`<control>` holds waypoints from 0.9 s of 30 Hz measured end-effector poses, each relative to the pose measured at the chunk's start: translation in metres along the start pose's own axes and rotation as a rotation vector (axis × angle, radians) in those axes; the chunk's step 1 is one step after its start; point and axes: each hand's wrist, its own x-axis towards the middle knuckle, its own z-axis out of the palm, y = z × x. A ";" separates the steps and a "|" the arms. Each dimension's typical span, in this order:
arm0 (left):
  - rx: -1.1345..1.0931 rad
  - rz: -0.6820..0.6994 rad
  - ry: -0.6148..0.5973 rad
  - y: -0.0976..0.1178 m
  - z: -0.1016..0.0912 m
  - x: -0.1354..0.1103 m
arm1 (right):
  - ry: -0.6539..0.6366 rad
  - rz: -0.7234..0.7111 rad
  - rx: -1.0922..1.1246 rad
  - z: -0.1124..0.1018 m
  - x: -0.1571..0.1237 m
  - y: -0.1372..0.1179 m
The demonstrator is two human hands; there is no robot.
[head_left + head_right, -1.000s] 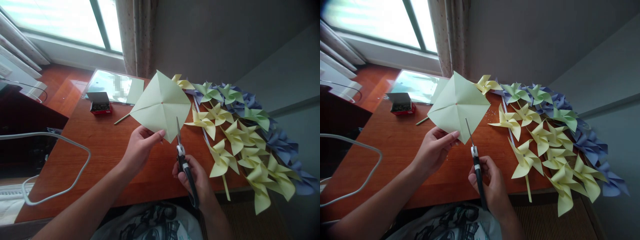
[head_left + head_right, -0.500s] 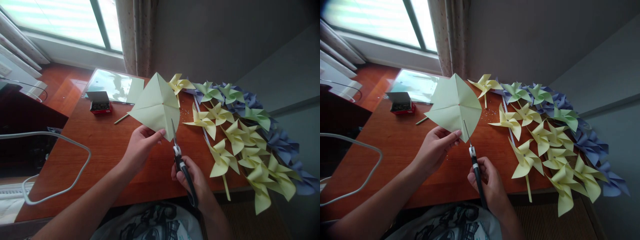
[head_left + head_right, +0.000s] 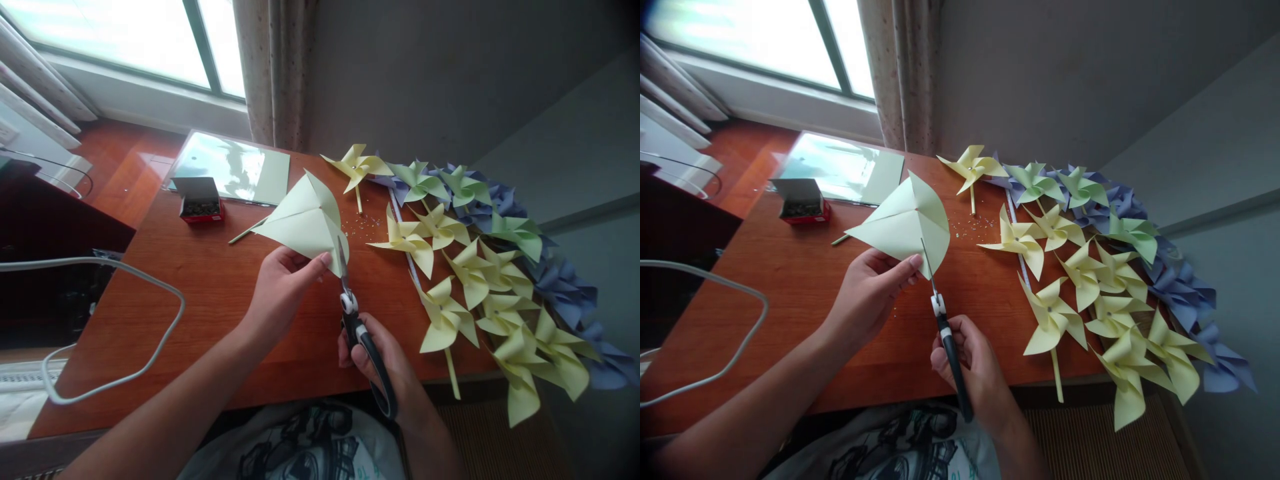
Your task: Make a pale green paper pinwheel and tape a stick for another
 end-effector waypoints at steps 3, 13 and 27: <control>0.002 0.022 0.012 0.000 0.001 -0.001 | -0.021 0.000 -0.004 0.001 0.000 -0.004; 0.078 0.067 0.056 0.002 0.004 -0.003 | -0.045 -0.030 0.021 0.004 -0.001 -0.009; 0.037 0.059 0.020 0.001 0.004 -0.004 | -0.034 -0.024 0.014 0.003 0.000 -0.009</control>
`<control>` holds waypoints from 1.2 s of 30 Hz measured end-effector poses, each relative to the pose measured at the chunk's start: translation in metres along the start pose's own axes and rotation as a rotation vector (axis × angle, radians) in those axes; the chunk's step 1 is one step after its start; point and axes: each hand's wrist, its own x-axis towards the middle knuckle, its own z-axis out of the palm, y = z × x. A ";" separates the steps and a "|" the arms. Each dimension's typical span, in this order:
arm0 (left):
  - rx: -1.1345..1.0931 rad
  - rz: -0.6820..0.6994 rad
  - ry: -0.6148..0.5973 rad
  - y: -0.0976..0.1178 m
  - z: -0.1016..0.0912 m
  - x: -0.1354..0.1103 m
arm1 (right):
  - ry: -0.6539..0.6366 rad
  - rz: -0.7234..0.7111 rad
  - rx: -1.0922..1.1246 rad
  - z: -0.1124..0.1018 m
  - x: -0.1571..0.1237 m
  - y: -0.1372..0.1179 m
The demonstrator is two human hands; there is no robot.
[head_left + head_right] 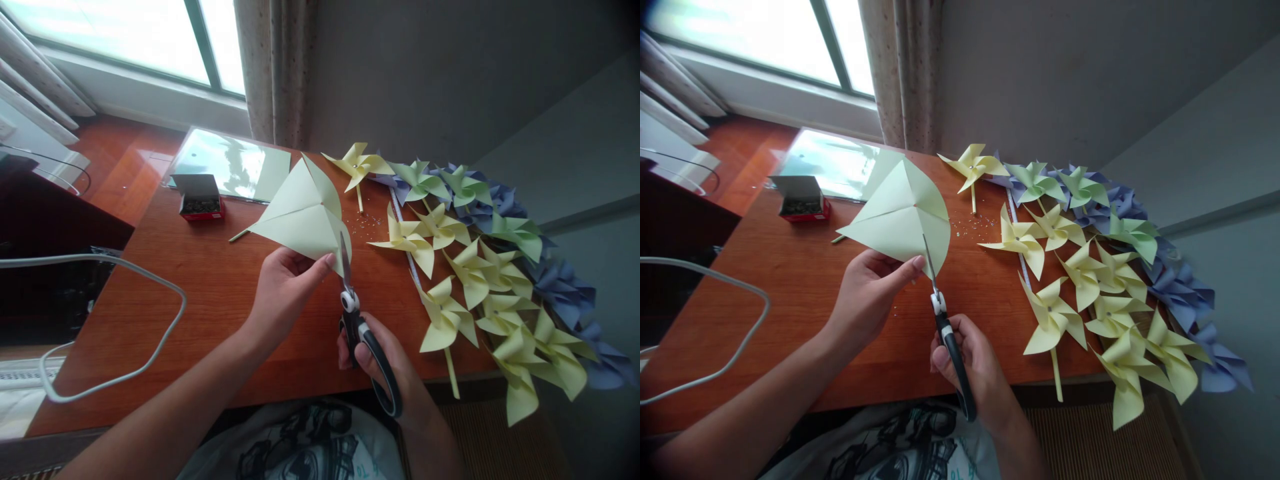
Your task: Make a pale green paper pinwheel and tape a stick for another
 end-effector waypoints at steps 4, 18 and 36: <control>0.016 -0.019 0.003 0.000 -0.001 0.000 | -0.008 -0.001 -0.009 -0.001 0.000 -0.001; -0.004 -0.069 -0.008 0.000 -0.002 0.000 | -0.005 0.002 -0.001 -0.003 0.001 0.002; -0.024 -0.078 -0.015 0.000 -0.002 0.001 | -0.014 -0.013 -0.005 -0.004 0.001 -0.004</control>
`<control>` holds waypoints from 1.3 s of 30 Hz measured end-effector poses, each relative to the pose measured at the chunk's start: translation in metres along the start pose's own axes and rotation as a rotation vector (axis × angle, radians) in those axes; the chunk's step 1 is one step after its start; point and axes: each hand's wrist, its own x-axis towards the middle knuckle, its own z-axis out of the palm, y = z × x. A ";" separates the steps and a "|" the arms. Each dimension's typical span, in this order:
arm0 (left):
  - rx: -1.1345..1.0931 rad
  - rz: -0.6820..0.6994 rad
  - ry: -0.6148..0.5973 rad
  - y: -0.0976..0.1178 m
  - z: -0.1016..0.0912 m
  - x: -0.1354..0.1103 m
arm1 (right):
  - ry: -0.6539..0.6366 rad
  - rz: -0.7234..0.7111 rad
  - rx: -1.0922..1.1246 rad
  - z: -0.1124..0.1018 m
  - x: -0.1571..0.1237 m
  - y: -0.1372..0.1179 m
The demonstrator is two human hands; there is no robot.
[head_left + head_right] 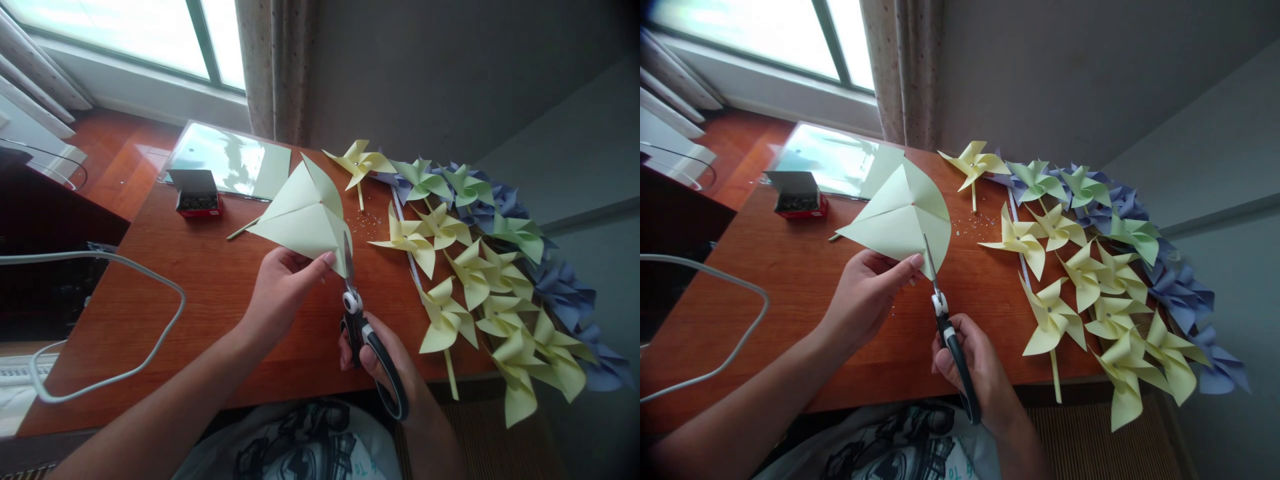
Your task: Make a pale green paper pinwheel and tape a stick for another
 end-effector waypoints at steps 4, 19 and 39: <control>0.010 0.007 0.023 0.000 0.000 0.000 | 0.008 0.004 -0.005 0.001 0.000 0.001; -0.038 0.024 -0.054 -0.001 0.000 0.001 | 0.002 0.029 0.045 -0.002 0.001 0.004; -0.039 -0.039 -0.040 0.000 -0.002 0.001 | 0.016 0.056 0.088 -0.001 -0.001 0.003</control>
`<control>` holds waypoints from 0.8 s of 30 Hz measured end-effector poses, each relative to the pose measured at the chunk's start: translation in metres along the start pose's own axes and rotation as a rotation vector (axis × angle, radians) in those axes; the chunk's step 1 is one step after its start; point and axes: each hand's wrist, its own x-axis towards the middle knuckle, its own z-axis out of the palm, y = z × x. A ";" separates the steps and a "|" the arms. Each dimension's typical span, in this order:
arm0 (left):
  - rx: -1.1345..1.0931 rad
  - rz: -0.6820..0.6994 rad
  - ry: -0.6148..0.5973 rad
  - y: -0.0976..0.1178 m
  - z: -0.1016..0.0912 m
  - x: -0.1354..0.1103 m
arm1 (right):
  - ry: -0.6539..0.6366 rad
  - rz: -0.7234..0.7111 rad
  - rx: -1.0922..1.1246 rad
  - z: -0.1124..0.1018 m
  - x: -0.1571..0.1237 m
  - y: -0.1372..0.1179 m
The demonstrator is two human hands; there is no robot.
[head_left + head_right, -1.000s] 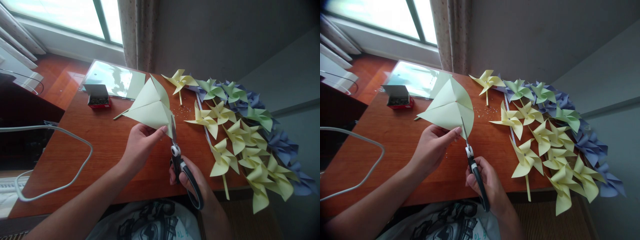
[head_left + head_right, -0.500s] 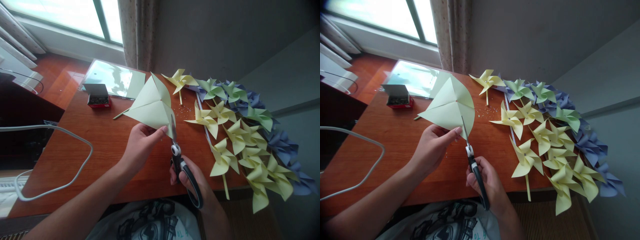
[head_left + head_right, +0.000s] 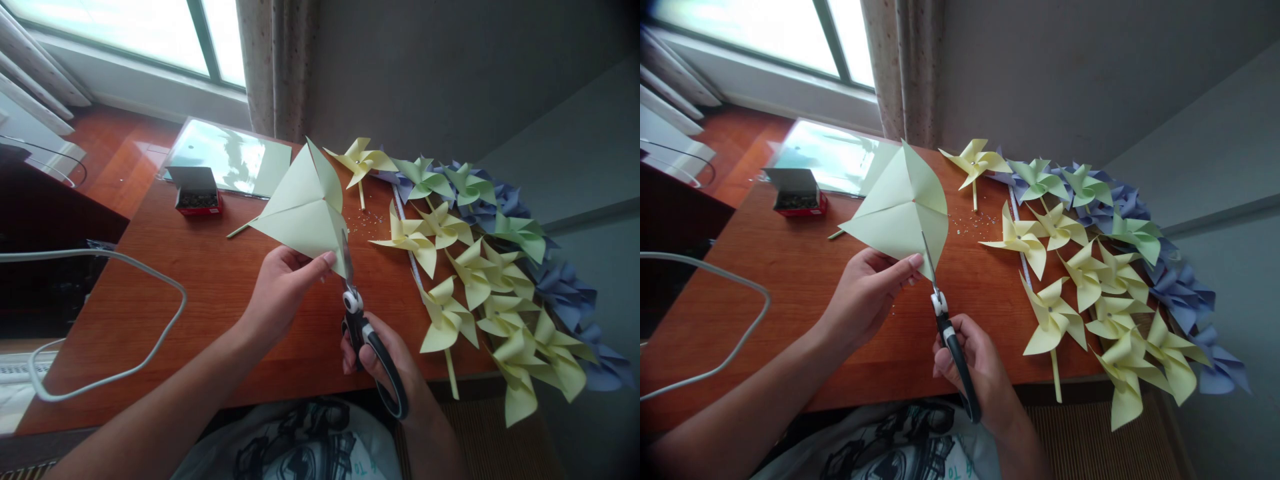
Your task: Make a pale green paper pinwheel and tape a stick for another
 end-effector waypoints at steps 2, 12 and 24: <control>-0.005 -0.001 -0.010 0.001 0.000 0.000 | -0.010 0.000 0.006 -0.001 0.000 0.001; -0.026 0.028 -0.036 0.001 0.002 -0.001 | -0.042 -0.020 -0.017 -0.006 0.002 0.004; -0.013 0.044 -0.020 0.001 0.002 -0.002 | -0.027 -0.032 -0.030 -0.005 0.001 0.004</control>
